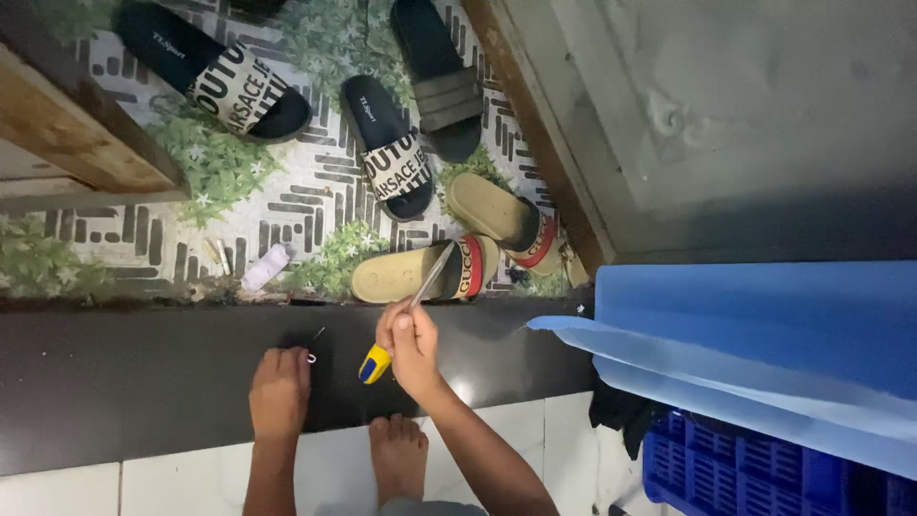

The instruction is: Repairing and adjusting a sewing machine using a screwdriver to remove parts and inspect internal components

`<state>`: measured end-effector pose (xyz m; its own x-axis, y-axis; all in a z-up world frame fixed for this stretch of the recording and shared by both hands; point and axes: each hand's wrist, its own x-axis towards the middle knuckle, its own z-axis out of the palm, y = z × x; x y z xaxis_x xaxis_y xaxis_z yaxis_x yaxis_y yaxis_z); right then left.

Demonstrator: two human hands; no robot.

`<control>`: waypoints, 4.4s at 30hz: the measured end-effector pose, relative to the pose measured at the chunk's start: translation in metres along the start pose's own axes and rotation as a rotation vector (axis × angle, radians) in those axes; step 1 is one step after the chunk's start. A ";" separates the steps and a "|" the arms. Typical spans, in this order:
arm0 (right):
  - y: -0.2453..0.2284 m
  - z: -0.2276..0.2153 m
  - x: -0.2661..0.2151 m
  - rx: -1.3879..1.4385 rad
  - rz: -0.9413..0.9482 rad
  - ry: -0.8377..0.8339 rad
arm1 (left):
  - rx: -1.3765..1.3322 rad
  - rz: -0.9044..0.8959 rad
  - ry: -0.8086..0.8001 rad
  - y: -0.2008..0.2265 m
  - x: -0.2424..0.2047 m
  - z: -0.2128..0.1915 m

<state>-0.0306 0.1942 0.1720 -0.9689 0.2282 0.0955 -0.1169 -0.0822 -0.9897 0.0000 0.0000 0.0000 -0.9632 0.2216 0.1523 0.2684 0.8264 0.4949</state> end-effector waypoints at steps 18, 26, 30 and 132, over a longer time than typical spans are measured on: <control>0.027 0.011 0.008 -0.086 -0.010 0.022 | -0.554 -0.715 -0.060 0.017 0.038 -0.018; 0.024 0.015 0.019 0.032 -0.086 0.035 | -0.312 -0.232 -0.004 0.011 0.023 0.006; 0.019 0.024 0.032 0.111 -0.133 0.018 | -0.272 -0.182 0.028 0.012 0.020 0.016; 0.011 0.004 0.026 0.075 -0.233 0.094 | -0.478 -0.463 -0.088 0.023 0.033 0.005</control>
<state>-0.0582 0.1952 0.1636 -0.8899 0.3381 0.3062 -0.3536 -0.0874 -0.9313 -0.0254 0.0284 0.0123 -0.9728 -0.0423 -0.2276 -0.2149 0.5305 0.8200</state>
